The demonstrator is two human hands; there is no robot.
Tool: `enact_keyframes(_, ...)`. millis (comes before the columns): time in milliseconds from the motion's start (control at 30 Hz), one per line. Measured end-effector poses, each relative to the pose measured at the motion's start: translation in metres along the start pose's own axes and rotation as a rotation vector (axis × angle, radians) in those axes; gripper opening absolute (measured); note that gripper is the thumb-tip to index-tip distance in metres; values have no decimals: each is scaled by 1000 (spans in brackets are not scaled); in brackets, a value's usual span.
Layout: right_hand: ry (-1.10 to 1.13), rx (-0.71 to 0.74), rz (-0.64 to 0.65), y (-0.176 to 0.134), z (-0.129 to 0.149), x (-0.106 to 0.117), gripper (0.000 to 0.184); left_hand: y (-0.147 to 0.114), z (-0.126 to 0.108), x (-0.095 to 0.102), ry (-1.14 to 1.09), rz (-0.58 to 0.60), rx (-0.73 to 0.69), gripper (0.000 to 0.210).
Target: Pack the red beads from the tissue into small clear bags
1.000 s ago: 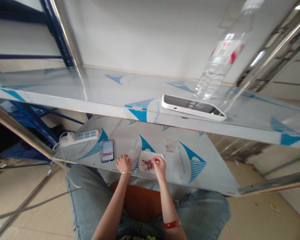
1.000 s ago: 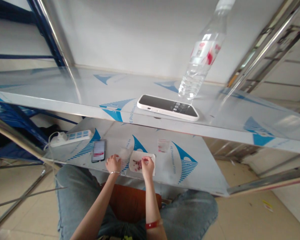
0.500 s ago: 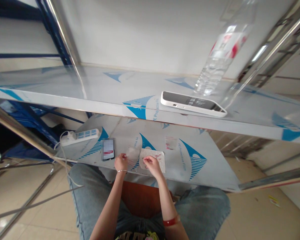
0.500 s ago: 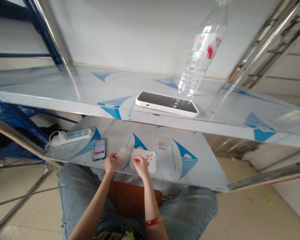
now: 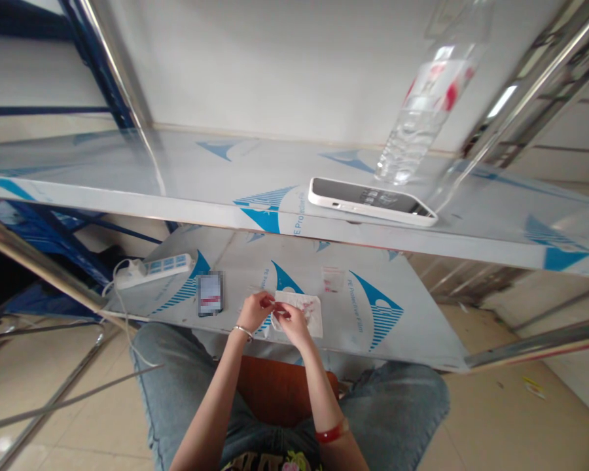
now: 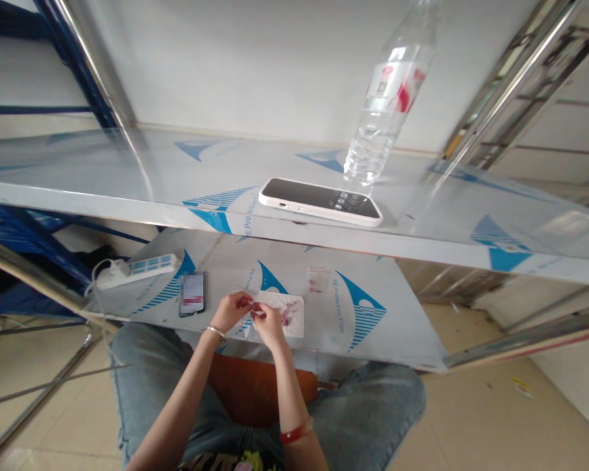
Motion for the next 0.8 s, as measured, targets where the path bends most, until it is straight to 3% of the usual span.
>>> enact_keyframes(333, 28, -79, -16, 0, -6, 11, 21, 0, -17, -14, 55, 19, -29, 16)
enact_keyframes(633, 198, -134, -17, -1, -5, 20, 26, -4, -32, -14, -90, 63, -42, 24)
enact_keyframes(800, 233, -173, -1, -3, 1, 23, 29, -3, -29, -14, -120, 88, -43, 26)
Point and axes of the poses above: each hand's wrist, its own y-axis towards the middle knuckle, its own x-axis out of the back of the hand, z = x × y, the point moved 4 cm from there along y, towards the middle knuckle, and after that the axes turned 7 degrees about -y, right-handed, at the moved point
